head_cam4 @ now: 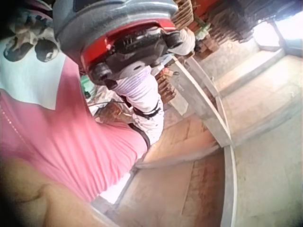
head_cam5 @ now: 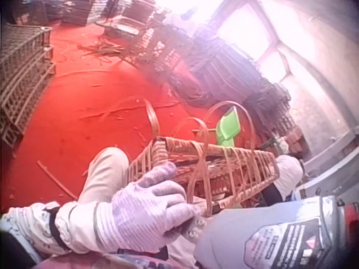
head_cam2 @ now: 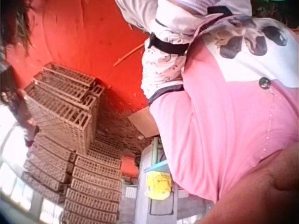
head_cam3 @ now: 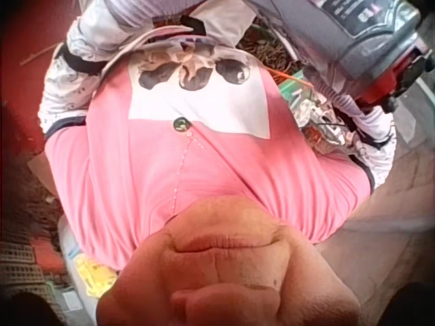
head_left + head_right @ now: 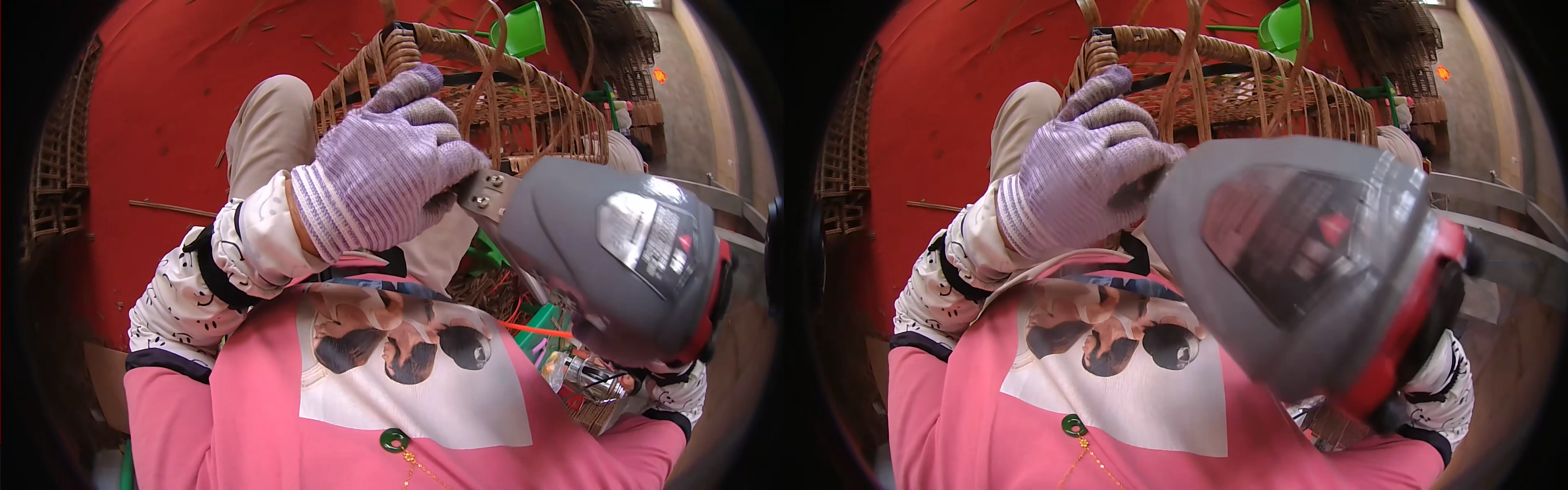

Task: Using a pneumatic nailer and manual weaving to assemble large wicker or bamboo structures for furniture manufacturing.

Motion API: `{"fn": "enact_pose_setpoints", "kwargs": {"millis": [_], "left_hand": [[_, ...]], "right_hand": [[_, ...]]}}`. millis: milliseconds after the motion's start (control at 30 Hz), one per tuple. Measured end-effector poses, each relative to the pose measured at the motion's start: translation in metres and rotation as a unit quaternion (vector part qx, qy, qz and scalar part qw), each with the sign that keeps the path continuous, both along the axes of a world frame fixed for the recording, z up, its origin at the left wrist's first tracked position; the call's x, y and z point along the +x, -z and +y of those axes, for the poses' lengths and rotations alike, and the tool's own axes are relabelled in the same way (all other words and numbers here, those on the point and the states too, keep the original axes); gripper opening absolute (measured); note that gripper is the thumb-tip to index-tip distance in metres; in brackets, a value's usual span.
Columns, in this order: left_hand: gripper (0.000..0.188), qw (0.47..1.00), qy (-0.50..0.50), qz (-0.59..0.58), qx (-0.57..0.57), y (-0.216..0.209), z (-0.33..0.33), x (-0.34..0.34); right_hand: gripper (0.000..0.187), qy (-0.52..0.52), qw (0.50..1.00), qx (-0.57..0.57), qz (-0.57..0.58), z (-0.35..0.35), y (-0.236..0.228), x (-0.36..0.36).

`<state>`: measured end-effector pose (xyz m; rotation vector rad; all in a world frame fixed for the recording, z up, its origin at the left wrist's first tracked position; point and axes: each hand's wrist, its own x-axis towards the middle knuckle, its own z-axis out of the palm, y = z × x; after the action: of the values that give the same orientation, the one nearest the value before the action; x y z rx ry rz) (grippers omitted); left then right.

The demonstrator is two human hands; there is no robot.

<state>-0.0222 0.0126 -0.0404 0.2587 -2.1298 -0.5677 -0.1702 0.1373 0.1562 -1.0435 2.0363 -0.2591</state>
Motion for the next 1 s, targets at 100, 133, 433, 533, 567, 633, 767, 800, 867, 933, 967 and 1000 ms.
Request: {"fn": "enact_pose_setpoints", "kwargs": {"millis": [100,133,433,533,567,633,767,800,867,933,967,1000], "left_hand": [[0.029,1.000,-0.009,0.006,-0.009,0.002,-0.003,-0.004],[0.031,1.000,-0.012,0.023,-0.011,0.002,-0.004,-0.004],[0.052,0.993,0.063,-0.094,-0.025,-0.022,-0.010,0.022],[0.056,0.991,0.044,-0.122,-0.019,-0.024,-0.014,0.028],[0.056,0.990,0.052,-0.130,-0.024,-0.024,-0.015,0.029],[0.052,0.988,0.024,-0.154,-0.016,-0.026,-0.012,0.035],[0.047,0.979,0.012,-0.201,0.011,-0.039,-0.004,0.045],[0.042,0.980,-0.004,-0.199,0.011,-0.043,0.000,0.047],[0.040,0.972,0.002,-0.233,0.020,-0.050,0.001,0.055],[0.034,0.958,0.035,-0.280,0.049,-0.061,-0.001,0.069],[0.034,0.955,0.025,-0.291,0.051,-0.065,-0.003,0.075],[0.035,0.952,0.054,-0.301,0.025,-0.068,-0.006,0.078]], "right_hand": [[0.035,0.049,0.998,-0.025,-0.025,0.018,0.007,-0.013],[0.035,0.069,0.996,-0.035,-0.035,0.027,0.012,-0.019],[0.037,0.268,0.942,-0.150,-0.137,0.136,0.083,-0.071],[0.026,0.207,0.964,-0.140,-0.094,0.134,0.099,-0.079],[0.028,0.220,0.950,-0.210,-0.063,0.143,0.119,-0.091],[0.030,0.319,0.922,-0.204,-0.080,0.152,0.147,-0.112],[0.040,0.384,0.880,-0.280,0.002,0.181,0.237,-0.189],[0.043,0.391,0.883,-0.257,0.042,0.215,0.283,-0.246],[0.043,0.408,0.892,-0.178,0.081,0.233,0.327,-0.284],[0.041,0.425,0.893,-0.087,0.120,0.221,0.337,-0.288],[0.042,0.436,0.885,-0.052,0.155,0.225,0.345,-0.300],[0.039,0.437,0.879,-0.043,0.186,0.239,0.361,-0.316]]}}
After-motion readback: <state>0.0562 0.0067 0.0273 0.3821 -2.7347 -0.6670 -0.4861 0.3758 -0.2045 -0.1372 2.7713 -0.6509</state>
